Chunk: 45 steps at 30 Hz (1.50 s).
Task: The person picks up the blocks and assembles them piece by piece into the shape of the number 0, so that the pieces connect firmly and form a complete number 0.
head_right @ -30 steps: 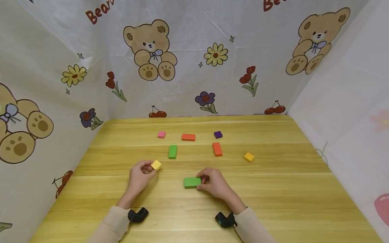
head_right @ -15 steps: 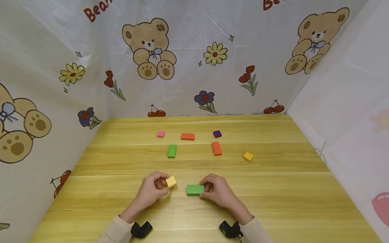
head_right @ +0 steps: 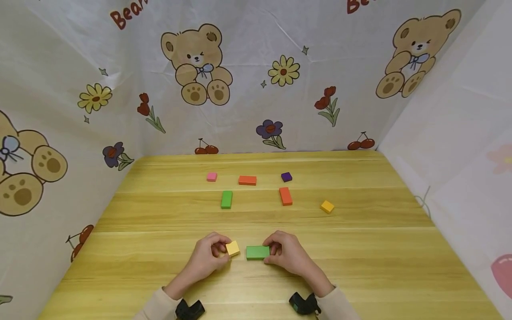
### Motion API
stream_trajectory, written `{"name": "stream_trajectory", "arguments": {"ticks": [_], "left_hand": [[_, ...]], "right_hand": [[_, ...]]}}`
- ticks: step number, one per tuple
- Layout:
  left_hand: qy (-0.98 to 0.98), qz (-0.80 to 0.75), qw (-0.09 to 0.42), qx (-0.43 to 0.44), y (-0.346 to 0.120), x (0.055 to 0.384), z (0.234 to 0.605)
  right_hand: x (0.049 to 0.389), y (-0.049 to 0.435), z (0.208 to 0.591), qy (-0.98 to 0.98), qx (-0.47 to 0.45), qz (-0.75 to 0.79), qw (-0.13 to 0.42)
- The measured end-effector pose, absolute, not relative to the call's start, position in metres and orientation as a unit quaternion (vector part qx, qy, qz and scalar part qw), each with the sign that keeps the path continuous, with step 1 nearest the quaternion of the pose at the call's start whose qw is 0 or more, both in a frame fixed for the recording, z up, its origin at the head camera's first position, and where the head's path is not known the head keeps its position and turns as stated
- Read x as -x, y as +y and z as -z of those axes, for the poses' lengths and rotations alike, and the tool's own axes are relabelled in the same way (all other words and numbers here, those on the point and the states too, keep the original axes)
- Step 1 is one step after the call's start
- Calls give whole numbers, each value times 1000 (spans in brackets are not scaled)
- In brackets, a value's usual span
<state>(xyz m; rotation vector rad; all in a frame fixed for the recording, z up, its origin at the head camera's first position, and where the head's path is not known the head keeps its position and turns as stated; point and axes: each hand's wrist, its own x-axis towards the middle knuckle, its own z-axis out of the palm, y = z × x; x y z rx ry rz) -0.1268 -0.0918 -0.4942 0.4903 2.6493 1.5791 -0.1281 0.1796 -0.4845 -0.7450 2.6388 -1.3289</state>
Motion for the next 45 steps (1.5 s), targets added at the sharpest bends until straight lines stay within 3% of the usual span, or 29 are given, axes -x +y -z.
{"name": "stream_trajectory", "arguments": {"ticks": [45], "left_hand": [[889,-425,-55,-163,-78,126,507]], "right_hand": [[128,179,488,864,250,436,39]]}}
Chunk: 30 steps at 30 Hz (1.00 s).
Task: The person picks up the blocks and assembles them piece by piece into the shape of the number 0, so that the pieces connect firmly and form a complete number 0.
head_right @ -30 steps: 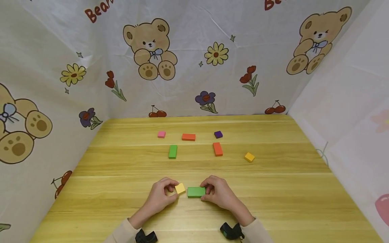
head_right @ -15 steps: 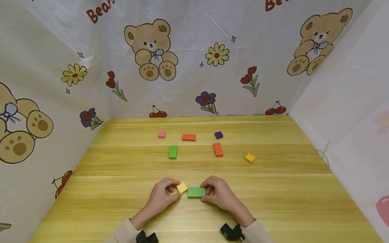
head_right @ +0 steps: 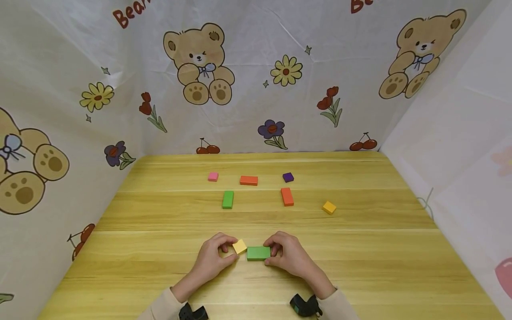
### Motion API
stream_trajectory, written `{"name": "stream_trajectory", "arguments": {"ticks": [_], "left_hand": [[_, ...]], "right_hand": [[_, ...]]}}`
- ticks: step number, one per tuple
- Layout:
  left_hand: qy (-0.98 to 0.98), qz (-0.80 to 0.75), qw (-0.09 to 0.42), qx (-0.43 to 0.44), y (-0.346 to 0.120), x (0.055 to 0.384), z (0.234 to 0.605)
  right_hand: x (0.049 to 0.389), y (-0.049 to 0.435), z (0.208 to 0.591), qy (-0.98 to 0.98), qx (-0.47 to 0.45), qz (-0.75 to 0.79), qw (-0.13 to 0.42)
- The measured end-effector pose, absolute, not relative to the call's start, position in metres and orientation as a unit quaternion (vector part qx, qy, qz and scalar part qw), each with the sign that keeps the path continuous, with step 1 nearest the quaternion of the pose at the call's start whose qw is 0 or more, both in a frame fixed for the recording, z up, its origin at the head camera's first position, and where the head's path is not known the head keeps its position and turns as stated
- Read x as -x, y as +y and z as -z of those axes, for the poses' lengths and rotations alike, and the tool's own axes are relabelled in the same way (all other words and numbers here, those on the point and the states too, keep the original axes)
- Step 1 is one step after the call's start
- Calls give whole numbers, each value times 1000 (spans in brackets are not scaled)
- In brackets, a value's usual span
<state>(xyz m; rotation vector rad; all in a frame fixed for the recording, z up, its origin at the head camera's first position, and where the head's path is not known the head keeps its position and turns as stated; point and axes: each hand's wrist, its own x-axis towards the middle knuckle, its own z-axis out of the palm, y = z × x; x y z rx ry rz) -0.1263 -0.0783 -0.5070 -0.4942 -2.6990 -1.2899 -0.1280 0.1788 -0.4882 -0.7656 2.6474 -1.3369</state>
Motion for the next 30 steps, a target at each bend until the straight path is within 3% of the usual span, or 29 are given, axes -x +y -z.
{"name": "stream_trajectory", "arguments": {"ticks": [13,24,30], "left_hand": [[-889,422,58,170,-79,126,507],[-887,426,61,167,-77,126,509],[-886,430,58,167,-78,125,508]], "right_hand": [[129,187,478,860,226,455,43],[149,244,457,898,134,397,-134],[169,291,458,914,47,371,-158]]}}
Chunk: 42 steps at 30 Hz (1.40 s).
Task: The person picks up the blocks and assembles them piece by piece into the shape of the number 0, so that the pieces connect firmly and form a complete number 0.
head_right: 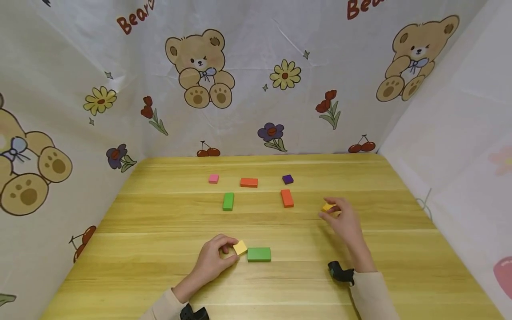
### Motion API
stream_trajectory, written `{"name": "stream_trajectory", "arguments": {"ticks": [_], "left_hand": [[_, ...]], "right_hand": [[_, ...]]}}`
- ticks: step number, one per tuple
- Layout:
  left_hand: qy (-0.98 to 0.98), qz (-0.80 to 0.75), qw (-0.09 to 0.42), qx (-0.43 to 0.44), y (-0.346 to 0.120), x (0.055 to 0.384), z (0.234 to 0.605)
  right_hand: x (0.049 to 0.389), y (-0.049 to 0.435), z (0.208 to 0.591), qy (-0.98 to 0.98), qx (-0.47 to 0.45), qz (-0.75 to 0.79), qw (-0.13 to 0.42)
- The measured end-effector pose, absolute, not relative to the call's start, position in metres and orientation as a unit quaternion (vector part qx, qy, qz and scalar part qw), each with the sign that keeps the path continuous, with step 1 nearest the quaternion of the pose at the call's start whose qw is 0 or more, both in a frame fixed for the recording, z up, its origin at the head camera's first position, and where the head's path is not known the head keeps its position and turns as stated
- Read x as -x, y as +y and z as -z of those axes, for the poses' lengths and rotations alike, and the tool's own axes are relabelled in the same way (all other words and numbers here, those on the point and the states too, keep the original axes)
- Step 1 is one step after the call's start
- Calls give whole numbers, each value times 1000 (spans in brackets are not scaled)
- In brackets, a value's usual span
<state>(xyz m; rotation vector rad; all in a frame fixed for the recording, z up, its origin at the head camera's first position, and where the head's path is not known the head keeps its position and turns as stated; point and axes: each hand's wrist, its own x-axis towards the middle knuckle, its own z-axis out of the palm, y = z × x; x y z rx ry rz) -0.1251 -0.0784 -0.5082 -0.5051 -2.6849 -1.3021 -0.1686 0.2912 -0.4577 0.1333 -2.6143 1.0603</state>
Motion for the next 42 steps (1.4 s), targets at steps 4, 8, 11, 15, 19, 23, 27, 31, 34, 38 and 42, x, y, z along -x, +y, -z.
{"name": "stream_trajectory", "arguments": {"ticks": [4,8,11,15,19,23,27,31,34,38,42], "left_hand": [[-885,432,48,165,-78,124,510],[-886,432,48,164,-78,124,510],[-886,431,53,166,-78,125,510],[-885,429,54,172,-78,126,508],[-885,428,53,174,-79,126,507],[-886,427,53,174,-79,126,506],[-886,426,55,175,-79,126,506],[-886,426,60,175,-79,126,505],[-886,426,61,173,-79,126,505],[-888,424,55,170,-79,126,505],[-888,424,50,169,-80,125,506]], "right_hand": [[175,310,468,-918,-16,-369,142],[178,319,477,-917,9,-378,127],[180,322,483,-917,16,-379,124],[183,324,491,-918,27,-375,125],[185,323,496,-917,47,-377,120],[186,323,496,-919,57,-373,114],[187,322,495,-923,56,-364,114],[188,320,494,-925,53,-356,120],[189,319,494,-926,52,-352,123],[190,319,497,-928,54,-350,121],[190,319,499,-927,55,-351,124]]}}
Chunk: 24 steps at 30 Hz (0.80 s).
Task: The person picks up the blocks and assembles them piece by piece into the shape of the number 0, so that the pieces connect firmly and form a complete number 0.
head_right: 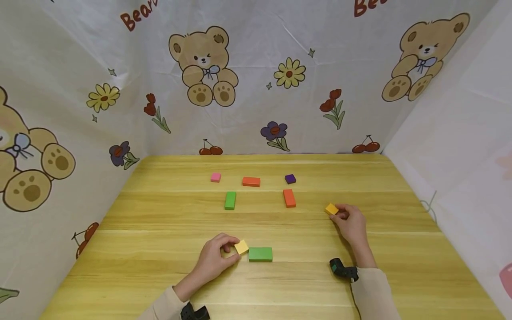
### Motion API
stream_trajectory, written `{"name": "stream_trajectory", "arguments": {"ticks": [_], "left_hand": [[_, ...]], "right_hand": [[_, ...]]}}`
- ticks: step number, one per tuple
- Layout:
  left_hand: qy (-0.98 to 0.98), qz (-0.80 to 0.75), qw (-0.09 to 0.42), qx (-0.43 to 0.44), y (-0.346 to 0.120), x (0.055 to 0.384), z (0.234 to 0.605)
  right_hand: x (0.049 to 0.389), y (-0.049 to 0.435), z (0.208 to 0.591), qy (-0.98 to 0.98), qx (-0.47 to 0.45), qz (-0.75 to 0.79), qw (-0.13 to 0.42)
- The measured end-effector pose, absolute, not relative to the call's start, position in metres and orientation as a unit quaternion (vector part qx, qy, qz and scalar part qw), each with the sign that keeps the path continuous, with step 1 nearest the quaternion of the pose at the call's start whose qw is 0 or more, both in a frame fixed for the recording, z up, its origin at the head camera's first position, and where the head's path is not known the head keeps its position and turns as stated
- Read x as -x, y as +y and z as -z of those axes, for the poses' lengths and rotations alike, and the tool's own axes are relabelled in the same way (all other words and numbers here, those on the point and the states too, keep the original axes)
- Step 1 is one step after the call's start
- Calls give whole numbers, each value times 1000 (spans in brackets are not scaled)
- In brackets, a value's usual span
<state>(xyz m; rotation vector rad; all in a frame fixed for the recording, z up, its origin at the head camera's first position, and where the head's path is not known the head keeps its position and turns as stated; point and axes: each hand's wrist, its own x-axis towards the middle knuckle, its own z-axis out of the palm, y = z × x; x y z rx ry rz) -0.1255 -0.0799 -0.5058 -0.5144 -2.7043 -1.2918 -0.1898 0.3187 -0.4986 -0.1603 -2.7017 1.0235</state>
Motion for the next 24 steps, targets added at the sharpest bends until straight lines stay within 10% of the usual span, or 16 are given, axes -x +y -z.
{"name": "stream_trajectory", "arguments": {"ticks": [24], "left_hand": [[-888,426,48,168,-80,125,505]], "right_hand": [[171,285,479,-915,-1,-386,116]]}}
